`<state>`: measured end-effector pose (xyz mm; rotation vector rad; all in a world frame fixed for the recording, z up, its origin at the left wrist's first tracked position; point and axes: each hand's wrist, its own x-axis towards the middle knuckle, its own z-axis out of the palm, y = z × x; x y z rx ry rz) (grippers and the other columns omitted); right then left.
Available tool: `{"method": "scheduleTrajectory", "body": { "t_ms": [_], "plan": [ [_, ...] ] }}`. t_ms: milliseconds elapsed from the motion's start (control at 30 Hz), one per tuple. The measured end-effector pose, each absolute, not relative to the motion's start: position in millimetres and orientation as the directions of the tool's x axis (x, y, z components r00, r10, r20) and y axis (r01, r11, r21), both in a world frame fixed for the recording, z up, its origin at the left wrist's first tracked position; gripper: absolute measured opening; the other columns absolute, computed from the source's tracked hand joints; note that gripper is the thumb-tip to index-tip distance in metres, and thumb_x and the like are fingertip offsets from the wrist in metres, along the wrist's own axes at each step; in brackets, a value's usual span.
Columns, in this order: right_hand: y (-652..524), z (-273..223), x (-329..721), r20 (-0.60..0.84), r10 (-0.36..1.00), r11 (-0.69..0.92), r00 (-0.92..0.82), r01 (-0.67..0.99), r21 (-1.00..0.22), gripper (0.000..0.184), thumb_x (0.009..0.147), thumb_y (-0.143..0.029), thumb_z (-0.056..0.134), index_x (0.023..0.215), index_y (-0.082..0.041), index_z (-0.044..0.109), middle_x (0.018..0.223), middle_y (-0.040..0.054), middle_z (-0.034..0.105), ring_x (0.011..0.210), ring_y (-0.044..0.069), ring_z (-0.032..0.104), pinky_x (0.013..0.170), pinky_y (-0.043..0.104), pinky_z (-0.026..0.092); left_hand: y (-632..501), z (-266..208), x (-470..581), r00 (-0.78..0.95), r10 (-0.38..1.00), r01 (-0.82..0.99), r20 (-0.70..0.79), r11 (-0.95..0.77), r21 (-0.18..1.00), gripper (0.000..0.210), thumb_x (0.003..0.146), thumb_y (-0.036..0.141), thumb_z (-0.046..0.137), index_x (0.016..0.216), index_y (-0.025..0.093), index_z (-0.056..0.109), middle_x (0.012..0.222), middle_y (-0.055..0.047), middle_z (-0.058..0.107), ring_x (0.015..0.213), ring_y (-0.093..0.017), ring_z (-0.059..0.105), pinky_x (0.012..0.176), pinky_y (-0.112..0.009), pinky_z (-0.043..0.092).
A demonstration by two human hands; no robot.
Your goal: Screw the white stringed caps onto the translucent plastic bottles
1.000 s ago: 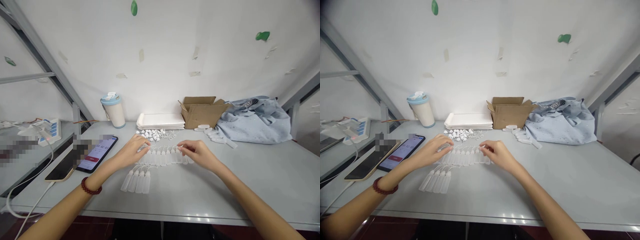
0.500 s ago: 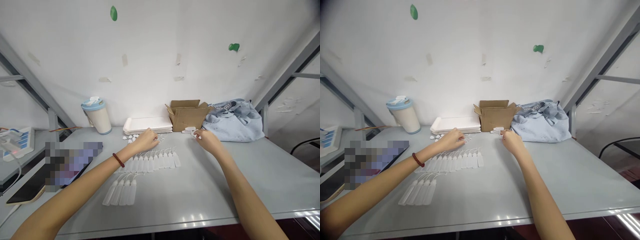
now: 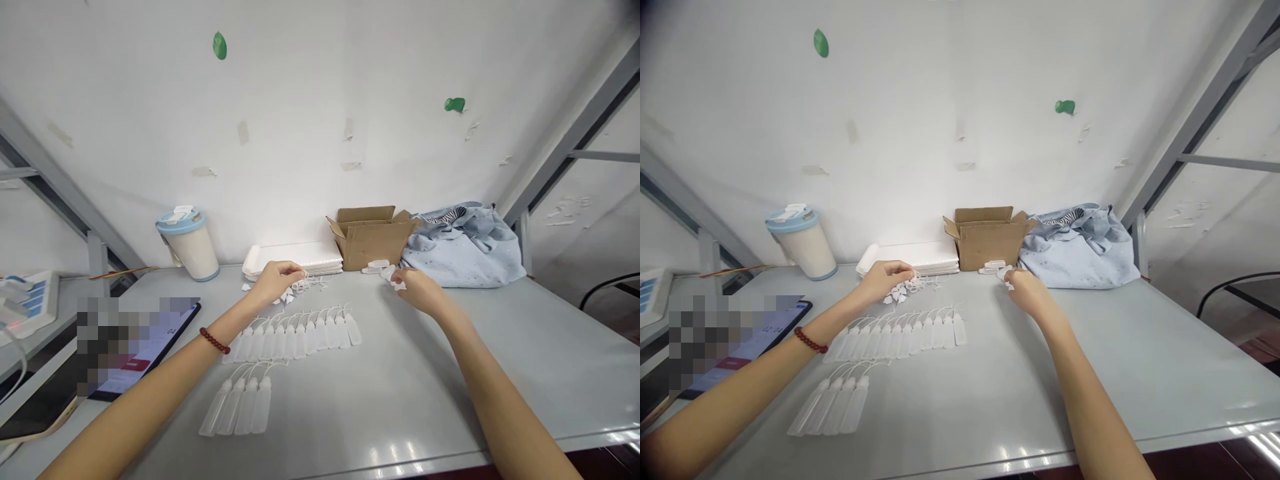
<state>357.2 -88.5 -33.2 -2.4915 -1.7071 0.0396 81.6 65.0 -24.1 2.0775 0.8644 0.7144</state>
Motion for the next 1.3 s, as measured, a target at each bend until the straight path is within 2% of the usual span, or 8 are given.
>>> {"method": "scheduleTrajectory", "body": {
  "t_ms": [167, 367, 467, 600, 900, 1033, 1167, 1300],
  "plan": [
    [-88.7, -34.2, 360.6, 0.028, 0.92, -0.386, 0.391, 0.916, -0.107, 0.032, 0.071, 0.0, 0.052, 0.096, -0.015, 0.065, 0.102, 0.0106, 0.067, 0.091, 0.023, 0.061, 0.063, 0.024, 0.038, 64.6, -26.9, 74.0, 0.502, 0.86, 0.259, 0.094, -0.252, 0.932, 0.025, 0.071, 0.036, 0.059, 0.078, 0.014, 0.068, 0.076, -0.006, 0.068, 0.06, -0.014, 0.056, 0.052, -0.023, 0.041],
    [-89.4, -34.6, 362.8, 0.034, 0.912, -0.403, 0.408, 0.91, -0.101, 0.034, 0.071, 0.001, 0.05, 0.097, -0.015, 0.065, 0.101, 0.0103, 0.067, 0.091, 0.022, 0.061, 0.062, 0.023, 0.038, 67.3, -21.4, 73.3, 0.493, 0.869, 0.158, 0.029, -0.122, 0.98, 0.026, 0.068, 0.038, 0.064, 0.078, 0.014, 0.068, 0.084, -0.009, 0.07, 0.07, -0.015, 0.059, 0.055, -0.023, 0.042],
    [-90.1, -35.7, 366.9, 0.044, 0.911, -0.405, 0.411, 0.908, -0.11, 0.037, 0.07, 0.0, 0.051, 0.101, -0.014, 0.064, 0.103, 0.0112, 0.066, 0.093, 0.023, 0.061, 0.063, 0.024, 0.038, 66.1, -18.0, 76.7, 0.505, 0.862, 0.129, 0.029, -0.109, 0.986, 0.026, 0.068, 0.039, 0.064, 0.079, 0.015, 0.068, 0.091, -0.009, 0.07, 0.074, -0.015, 0.061, 0.057, -0.023, 0.043],
    [-90.7, -36.6, 371.9, 0.04, 0.92, -0.381, 0.389, 0.915, -0.133, 0.038, 0.068, -0.001, 0.054, 0.101, -0.014, 0.064, 0.101, 0.0098, 0.067, 0.092, 0.022, 0.061, 0.065, 0.023, 0.04, 59.6, -20.5, 82.6, 0.528, 0.849, 0.176, 0.003, -0.113, 0.978, 0.022, 0.065, 0.034, 0.066, 0.07, 0.013, 0.069, 0.084, -0.01, 0.071, 0.072, -0.017, 0.06, 0.053, -0.023, 0.041],
    [-91.3, -40.0, 374.6, 0.101, 0.933, -0.332, 0.345, 0.935, -0.126, 0.035, 0.066, 0.001, 0.054, 0.095, -0.014, 0.067, 0.096, 0.0093, 0.068, 0.09, 0.021, 0.062, 0.067, 0.023, 0.041, 53.7, -18.0, 89.1, 0.549, 0.836, 0.197, 0.015, -0.147, 0.969, 0.018, 0.065, 0.031, 0.066, 0.07, 0.014, 0.07, 0.088, -0.009, 0.072, 0.073, -0.017, 0.062, 0.053, -0.023, 0.044],
    [-90.5, -41.5, 376.4, 0.166, 0.925, -0.328, 0.342, 0.939, -0.106, 0.035, 0.068, 0.0, 0.054, 0.098, -0.013, 0.066, 0.098, 0.0111, 0.066, 0.091, 0.023, 0.06, 0.071, 0.025, 0.041, 54.6, -10.8, 89.7, 0.511, 0.858, 0.183, 0.051, -0.167, 0.969, 0.018, 0.063, 0.03, 0.067, 0.068, 0.013, 0.069, 0.082, -0.01, 0.072, 0.069, -0.017, 0.062, 0.052, -0.023, 0.043],
    [-81.2, -45.0, 367.1, 0.261, 0.91, -0.314, 0.322, 0.947, -0.074, 0.037, 0.074, -0.006, 0.053, 0.111, -0.009, 0.06, 0.108, 0.0152, 0.061, 0.101, 0.027, 0.054, 0.082, 0.03, 0.04, 63.4, -6.9, 87.4, 0.451, 0.886, 0.136, 0.106, -0.186, 0.973, 0.02, 0.068, 0.032, 0.064, 0.073, 0.014, 0.068, 0.088, -0.009, 0.071, 0.076, -0.017, 0.062, 0.055, -0.023, 0.043],
    [-65.8, -54.6, 351.2, 0.332, 0.912, -0.245, 0.242, 0.969, -0.034, 0.041, 0.082, -0.008, 0.045, 0.122, -0.014, 0.052, 0.125, 0.0127, 0.054, 0.111, 0.026, 0.046, 0.088, 0.032, 0.037, 70.2, -13.4, 82.5, 0.504, 0.862, 0.142, 0.045, -0.134, 0.981, 0.02, 0.061, 0.029, 0.071, 0.068, 0.011, 0.068, 0.076, -0.01, 0.071, 0.066, -0.017, 0.061, 0.05, -0.023, 0.041]
  ]
}}
